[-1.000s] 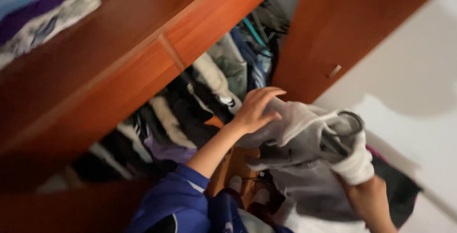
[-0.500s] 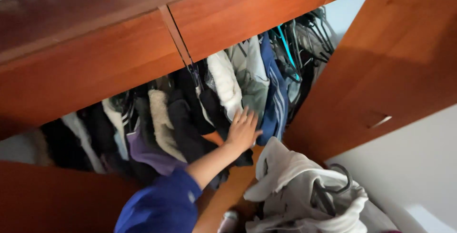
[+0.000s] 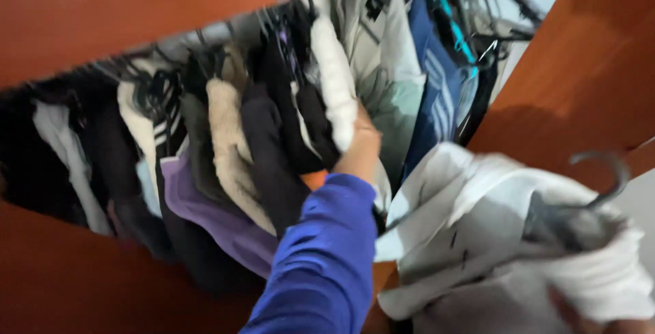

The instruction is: The person picks up folded clothes from a bed, places them on hangers, and hangs them in a closet. They handle a black t-shirt, a grey hoodie, and two pairs of pants, placing each on a hanger and then into the closet.

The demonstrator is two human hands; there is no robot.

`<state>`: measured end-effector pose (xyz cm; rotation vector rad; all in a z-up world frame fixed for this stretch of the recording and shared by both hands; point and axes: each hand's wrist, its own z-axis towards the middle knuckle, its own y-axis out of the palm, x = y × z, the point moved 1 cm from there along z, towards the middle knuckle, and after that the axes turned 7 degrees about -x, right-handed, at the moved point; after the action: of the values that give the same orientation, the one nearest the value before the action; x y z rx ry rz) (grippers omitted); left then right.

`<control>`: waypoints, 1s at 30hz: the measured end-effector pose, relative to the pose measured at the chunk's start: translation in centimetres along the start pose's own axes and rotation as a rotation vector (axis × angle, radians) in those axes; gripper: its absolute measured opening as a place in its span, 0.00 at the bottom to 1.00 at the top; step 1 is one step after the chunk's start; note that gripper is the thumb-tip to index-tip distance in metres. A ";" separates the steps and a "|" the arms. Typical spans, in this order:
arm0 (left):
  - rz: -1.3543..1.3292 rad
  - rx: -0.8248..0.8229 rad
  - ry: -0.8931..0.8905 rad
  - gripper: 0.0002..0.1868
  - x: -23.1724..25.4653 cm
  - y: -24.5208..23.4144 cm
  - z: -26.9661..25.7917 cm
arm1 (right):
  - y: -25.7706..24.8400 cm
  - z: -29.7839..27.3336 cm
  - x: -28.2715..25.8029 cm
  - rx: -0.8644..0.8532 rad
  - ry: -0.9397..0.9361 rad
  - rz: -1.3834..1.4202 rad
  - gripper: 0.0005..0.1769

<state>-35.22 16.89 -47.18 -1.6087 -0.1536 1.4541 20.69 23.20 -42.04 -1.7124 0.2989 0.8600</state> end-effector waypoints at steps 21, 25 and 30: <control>-0.743 0.049 0.150 0.61 -3.0 17.6 -4.9 | 6.6 4.6 -25.9 0.039 -0.402 -0.283 0.36; -1.058 0.289 0.143 0.52 -5.0 12.7 -8.8 | 14.3 7.8 -32.9 -0.062 -0.522 -0.126 0.34; -1.094 0.389 0.147 0.48 -7.2 11.4 -10.9 | 19.9 12.6 -40.7 0.057 -0.916 -0.091 0.27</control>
<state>-33.57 0.18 -51.27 -1.0002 -0.5314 0.4679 -24.63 18.95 -30.17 -1.1147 -0.3658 1.4403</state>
